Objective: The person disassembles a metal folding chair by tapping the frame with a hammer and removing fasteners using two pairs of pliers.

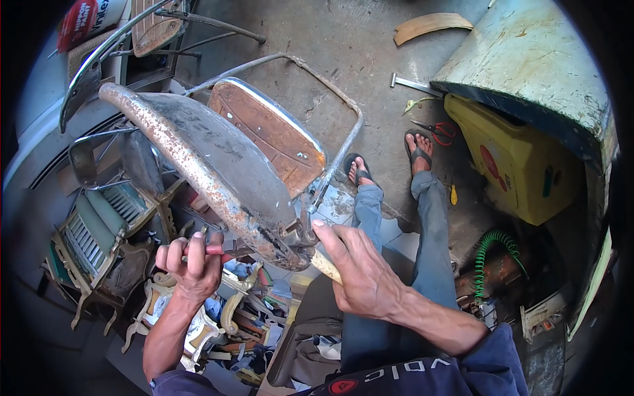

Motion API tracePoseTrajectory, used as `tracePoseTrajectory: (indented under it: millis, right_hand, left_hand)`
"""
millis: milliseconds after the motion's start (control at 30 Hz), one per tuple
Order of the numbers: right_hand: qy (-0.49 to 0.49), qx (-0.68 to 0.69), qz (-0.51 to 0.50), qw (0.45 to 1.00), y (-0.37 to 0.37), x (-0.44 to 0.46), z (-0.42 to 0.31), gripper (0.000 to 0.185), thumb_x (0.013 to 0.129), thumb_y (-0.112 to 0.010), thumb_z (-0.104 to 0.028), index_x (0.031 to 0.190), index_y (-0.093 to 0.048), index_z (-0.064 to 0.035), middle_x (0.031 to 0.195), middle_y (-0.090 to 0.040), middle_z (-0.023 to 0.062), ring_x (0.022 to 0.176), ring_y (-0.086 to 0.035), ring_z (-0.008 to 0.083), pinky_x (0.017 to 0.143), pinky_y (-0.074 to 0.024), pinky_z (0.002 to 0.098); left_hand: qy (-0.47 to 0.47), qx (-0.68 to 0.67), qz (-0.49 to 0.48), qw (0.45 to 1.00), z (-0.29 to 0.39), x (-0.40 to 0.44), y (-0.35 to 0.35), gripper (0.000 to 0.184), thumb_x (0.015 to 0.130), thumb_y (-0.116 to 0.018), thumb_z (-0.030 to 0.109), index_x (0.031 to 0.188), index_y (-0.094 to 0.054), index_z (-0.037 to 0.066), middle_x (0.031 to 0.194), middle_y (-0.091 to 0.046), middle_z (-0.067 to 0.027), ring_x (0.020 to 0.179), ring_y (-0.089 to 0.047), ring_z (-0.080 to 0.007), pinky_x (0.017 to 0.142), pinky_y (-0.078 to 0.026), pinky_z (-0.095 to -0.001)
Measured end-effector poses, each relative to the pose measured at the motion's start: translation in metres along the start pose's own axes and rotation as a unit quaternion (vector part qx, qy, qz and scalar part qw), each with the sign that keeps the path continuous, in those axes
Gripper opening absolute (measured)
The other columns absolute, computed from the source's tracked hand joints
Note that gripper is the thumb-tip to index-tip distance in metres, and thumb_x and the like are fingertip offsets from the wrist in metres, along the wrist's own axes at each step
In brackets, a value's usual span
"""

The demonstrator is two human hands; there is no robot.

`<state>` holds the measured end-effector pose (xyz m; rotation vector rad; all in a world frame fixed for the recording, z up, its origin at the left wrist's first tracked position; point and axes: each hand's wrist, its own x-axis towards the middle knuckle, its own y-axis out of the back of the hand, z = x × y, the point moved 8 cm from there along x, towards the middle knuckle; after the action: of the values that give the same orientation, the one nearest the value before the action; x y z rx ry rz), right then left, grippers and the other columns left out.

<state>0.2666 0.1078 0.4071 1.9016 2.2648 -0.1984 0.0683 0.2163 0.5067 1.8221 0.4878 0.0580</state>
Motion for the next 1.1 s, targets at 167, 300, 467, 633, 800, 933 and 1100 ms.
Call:
tracePoseTrajectory:
  millis: [167,300,467,633,800,933,1100]
  right_hand:
    - [0.057,-0.034,0.019,0.998,-0.005,0.011,0.024,0.103,0.065,-0.066,0.01,0.162,-0.033,-0.0058,0.125,-0.05,0.0274,0.107,-0.055,0.0439,0.095,-0.0469,0.0529]
    - [0.15,-0.031,0.056,0.987,-0.013,0.025,0.045,0.109,0.06,-0.068,0.01,0.161,-0.036,-0.0144,0.131,-0.049,0.025,0.118,-0.055,0.0449,0.099,-0.0479,0.0545]
    - [0.297,-0.079,0.117,0.944,-0.017,0.044,0.059,0.116,0.052,-0.074,0.011,0.158,-0.036,-0.0169,0.133,-0.047,0.0225,0.118,-0.055,0.0433,0.099,-0.047,0.0578]
    - [0.301,-0.087,0.118,0.942,-0.016,0.048,0.059,0.124,0.05,-0.077,0.01,0.16,-0.028,-0.0201,0.135,-0.046,0.0216,0.118,-0.055,0.043,0.101,-0.046,0.0574]
    - [0.297,-0.124,0.094,0.942,-0.02,0.049,0.065,0.12,0.06,-0.078,0.009,0.164,-0.021,-0.0147,0.131,-0.05,0.0208,0.113,-0.057,0.0415,0.094,-0.0484,0.0549]
    - [0.284,-0.223,0.075,0.93,-0.019,0.042,0.062,0.117,0.063,-0.077,0.008,0.164,-0.02,-0.0104,0.133,-0.05,0.0235,0.115,-0.057,0.0426,0.097,-0.0488,0.0542]
    - [0.249,-0.221,0.05,0.942,-0.014,0.028,0.061,0.114,0.063,-0.069,0.012,0.164,-0.02,-0.0032,0.145,-0.047,0.0306,0.124,-0.053,0.0492,0.104,-0.0464,0.0565]
  left_hand:
    - [0.043,-0.132,-0.017,0.99,-0.001,0.006,-0.01,0.022,0.071,-0.078,0.02,0.078,-0.063,0.006,0.13,-0.051,-0.0104,0.109,-0.049,-0.0351,0.087,-0.037,-0.0506]
    - [0.028,-0.139,-0.02,0.99,-0.007,0.006,-0.014,0.022,0.069,-0.078,0.023,0.08,-0.066,0.007,0.127,-0.053,-0.0114,0.112,-0.05,-0.035,0.09,-0.038,-0.0532]
    - [0.044,-0.387,-0.123,0.913,-0.012,0.016,-0.04,0.033,0.055,-0.081,0.003,0.087,-0.071,0.005,0.131,-0.054,-0.0146,0.118,-0.051,-0.0376,0.094,-0.04,-0.0536]
    - [0.041,-0.501,-0.198,0.841,-0.015,0.02,-0.044,0.024,0.059,-0.074,-0.005,0.081,-0.07,0.005,0.133,-0.054,-0.017,0.122,-0.05,-0.0379,0.099,-0.04,-0.0508]
    - [0.1,-0.752,-0.238,0.607,0.021,-0.004,-0.059,0.015,0.069,-0.061,-0.01,0.074,-0.062,0.004,0.129,-0.053,-0.0157,0.114,-0.054,-0.0299,0.095,-0.043,-0.0419]
    - [0.141,-0.852,-0.281,0.419,0.043,-0.016,-0.048,0.037,0.072,-0.051,-0.011,0.104,-0.066,0.001,0.121,-0.052,-0.0114,0.108,-0.055,-0.0231,0.089,-0.046,-0.0359]
    - [0.185,-0.576,-0.11,0.789,0.022,-0.024,-0.048,0.068,0.069,-0.059,-0.011,0.137,-0.058,0.0,0.139,-0.05,-0.0159,0.126,-0.052,-0.0332,0.11,-0.039,-0.0468]
